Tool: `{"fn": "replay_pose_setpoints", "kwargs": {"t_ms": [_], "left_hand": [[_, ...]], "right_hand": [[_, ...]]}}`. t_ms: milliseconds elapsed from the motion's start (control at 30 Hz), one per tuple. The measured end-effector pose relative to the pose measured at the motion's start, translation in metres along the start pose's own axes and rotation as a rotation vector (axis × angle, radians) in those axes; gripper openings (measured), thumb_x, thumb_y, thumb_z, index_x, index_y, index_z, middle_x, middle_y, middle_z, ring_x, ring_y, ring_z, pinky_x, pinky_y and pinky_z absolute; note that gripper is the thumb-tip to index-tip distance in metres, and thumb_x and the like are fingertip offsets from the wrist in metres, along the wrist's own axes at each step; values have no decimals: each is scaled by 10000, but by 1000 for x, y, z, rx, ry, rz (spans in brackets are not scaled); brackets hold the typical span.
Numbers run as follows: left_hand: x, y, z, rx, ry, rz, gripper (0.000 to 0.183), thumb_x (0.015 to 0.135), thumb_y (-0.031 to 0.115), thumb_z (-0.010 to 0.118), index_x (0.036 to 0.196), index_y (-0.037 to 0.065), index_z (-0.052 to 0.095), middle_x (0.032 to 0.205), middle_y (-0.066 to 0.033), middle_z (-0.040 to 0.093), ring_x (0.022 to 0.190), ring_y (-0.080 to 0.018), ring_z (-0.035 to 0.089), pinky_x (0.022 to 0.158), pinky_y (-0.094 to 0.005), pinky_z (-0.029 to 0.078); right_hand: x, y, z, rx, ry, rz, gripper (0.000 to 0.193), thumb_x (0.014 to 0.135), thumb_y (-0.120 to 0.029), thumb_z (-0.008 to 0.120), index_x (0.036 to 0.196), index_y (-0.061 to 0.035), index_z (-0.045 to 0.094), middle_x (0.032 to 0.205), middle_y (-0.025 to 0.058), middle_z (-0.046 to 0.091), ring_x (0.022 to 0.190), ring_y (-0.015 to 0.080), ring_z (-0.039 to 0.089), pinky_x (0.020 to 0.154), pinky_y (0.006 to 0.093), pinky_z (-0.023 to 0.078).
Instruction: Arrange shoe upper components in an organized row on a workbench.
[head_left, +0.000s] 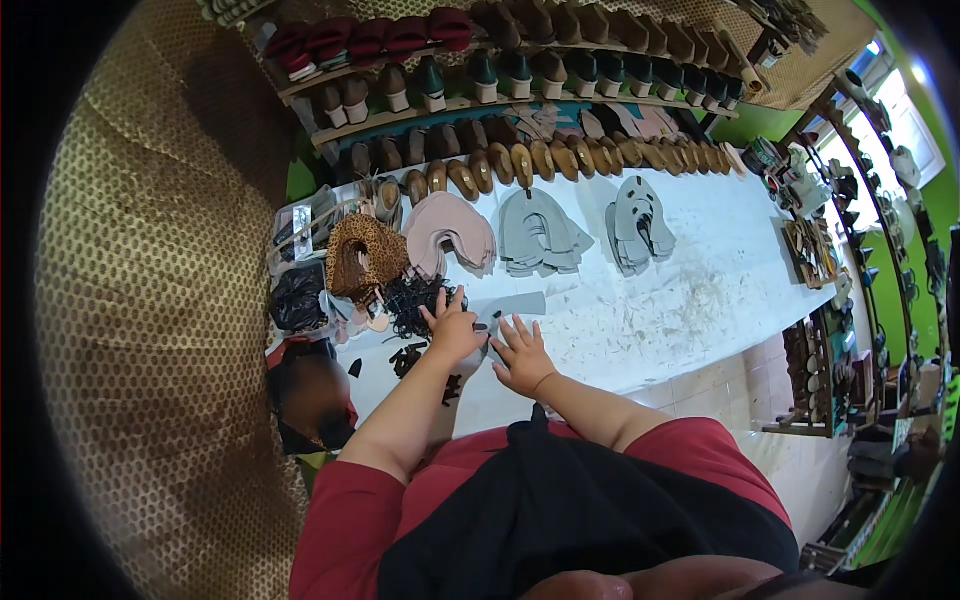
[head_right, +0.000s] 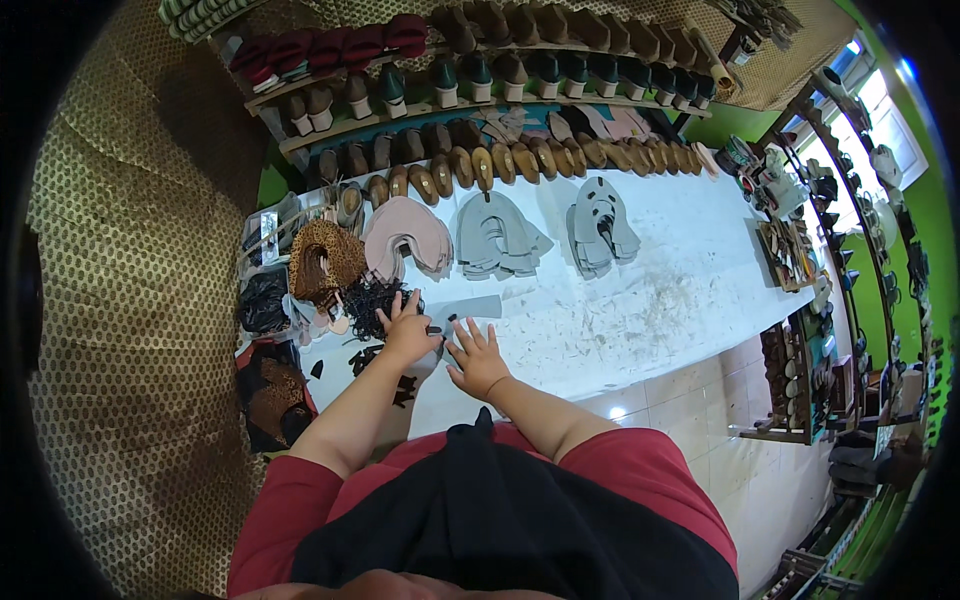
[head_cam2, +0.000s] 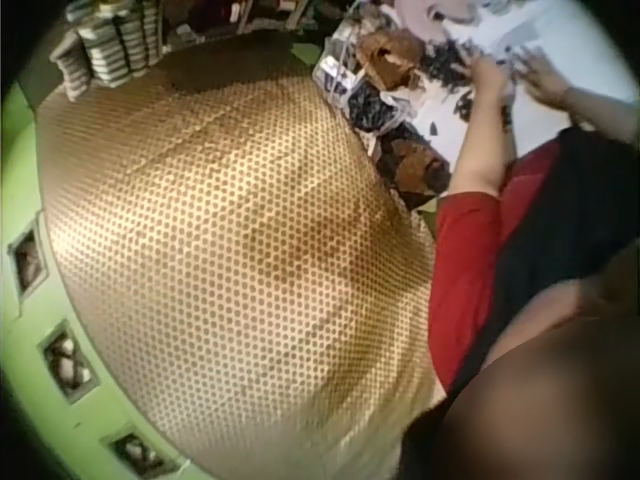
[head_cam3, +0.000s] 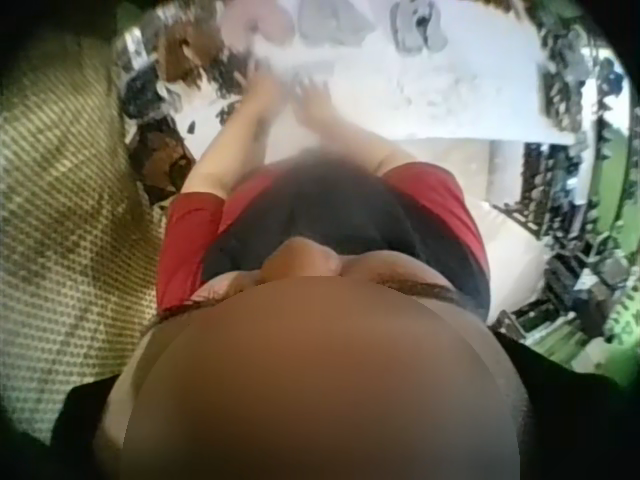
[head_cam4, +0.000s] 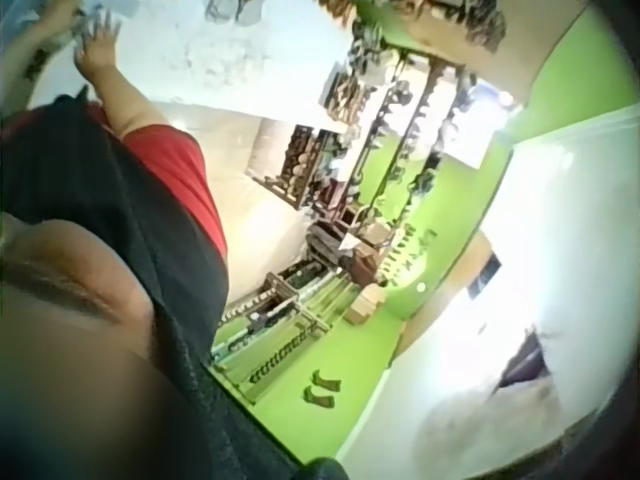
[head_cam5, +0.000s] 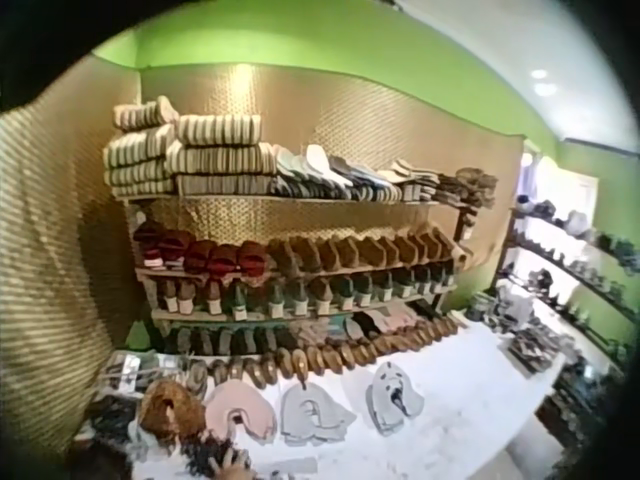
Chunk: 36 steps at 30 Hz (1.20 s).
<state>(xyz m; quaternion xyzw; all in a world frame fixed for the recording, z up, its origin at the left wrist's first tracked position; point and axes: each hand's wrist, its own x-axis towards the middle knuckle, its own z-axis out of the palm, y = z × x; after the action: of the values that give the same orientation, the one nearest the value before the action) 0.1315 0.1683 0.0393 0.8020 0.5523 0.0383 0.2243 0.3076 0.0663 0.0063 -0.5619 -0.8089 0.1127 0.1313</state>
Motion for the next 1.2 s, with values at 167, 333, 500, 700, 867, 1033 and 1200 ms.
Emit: {"fn": "replay_pose_setpoints", "kwargs": {"t_ms": [167, 333, 500, 700, 867, 1033, 1200], "left_hand": [[0, 1, 5, 66, 65, 94, 236, 710, 326, 800, 807, 112, 769, 1626, -178, 250, 1503, -469, 89, 1078, -786, 15], [0, 9, 0, 66, -58, 186, 182, 765, 281, 752, 833, 114, 781, 1634, -123, 260, 1507, -467, 77, 1077, -789, 13], [1, -5, 5, 80, -86, 175, 126, 766, 257, 738, 860, 196, 796, 1644, -78, 253, 1512, -467, 71, 1096, -770, 13], [8, 11, -24, 98, -184, 256, 108, 752, 213, 735, 843, 206, 793, 1652, -108, 221, 1512, -475, 43, 1122, -739, 14], [8, 10, -11, 189, -43, 285, 79, 732, 180, 746, 802, 178, 783, 1637, -155, 239, 1512, -476, 48, 1131, -726, 29], [11, 10, 0, 211, -61, 262, 57, 712, 158, 747, 766, 149, 758, 1618, -146, 288, 1503, -460, 128, 1132, -725, 49], [14, 6, 6, 197, -44, 274, 50, 707, 146, 736, 754, 144, 751, 1595, -153, 334, 1492, -439, 182, 1131, -726, 54]], "right_hand": [[1, -1, 0, -8, 3, 3, 546, 902, -409, 603, 1375, -137, 568, 1610, 173, 256, 1493, 410, 192, 1149, 684, 151], [1, 1, 2, -40, -19, 25, 550, 896, -395, 596, 1384, -144, 560, 1625, 167, 229, 1501, 413, 171, 1138, 705, 141], [3, -3, 0, -46, -24, 17, 519, 895, -387, 593, 1345, -128, 589, 1626, 169, 224, 1504, 414, 162, 1134, 710, 139], [-2, 1, -1, 18, 14, 37, 456, 882, -386, 614, 1237, -103, 664, 1615, 186, 241, 1495, 431, 168, 1133, 711, 144], [-1, -2, -3, 39, 46, 40, 470, 894, -408, 607, 1261, -121, 665, 1614, 176, 247, 1503, 412, 156, 1138, 704, 145], [-1, 0, -5, 45, 22, 50, 462, 899, -397, 609, 1264, -121, 669, 1612, 166, 255, 1500, 401, 177, 1145, 695, 139], [-1, 1, -3, 34, 10, 40, 474, 899, -379, 606, 1266, -84, 659, 1610, 158, 263, 1501, 385, 181, 1153, 687, 129]]}}
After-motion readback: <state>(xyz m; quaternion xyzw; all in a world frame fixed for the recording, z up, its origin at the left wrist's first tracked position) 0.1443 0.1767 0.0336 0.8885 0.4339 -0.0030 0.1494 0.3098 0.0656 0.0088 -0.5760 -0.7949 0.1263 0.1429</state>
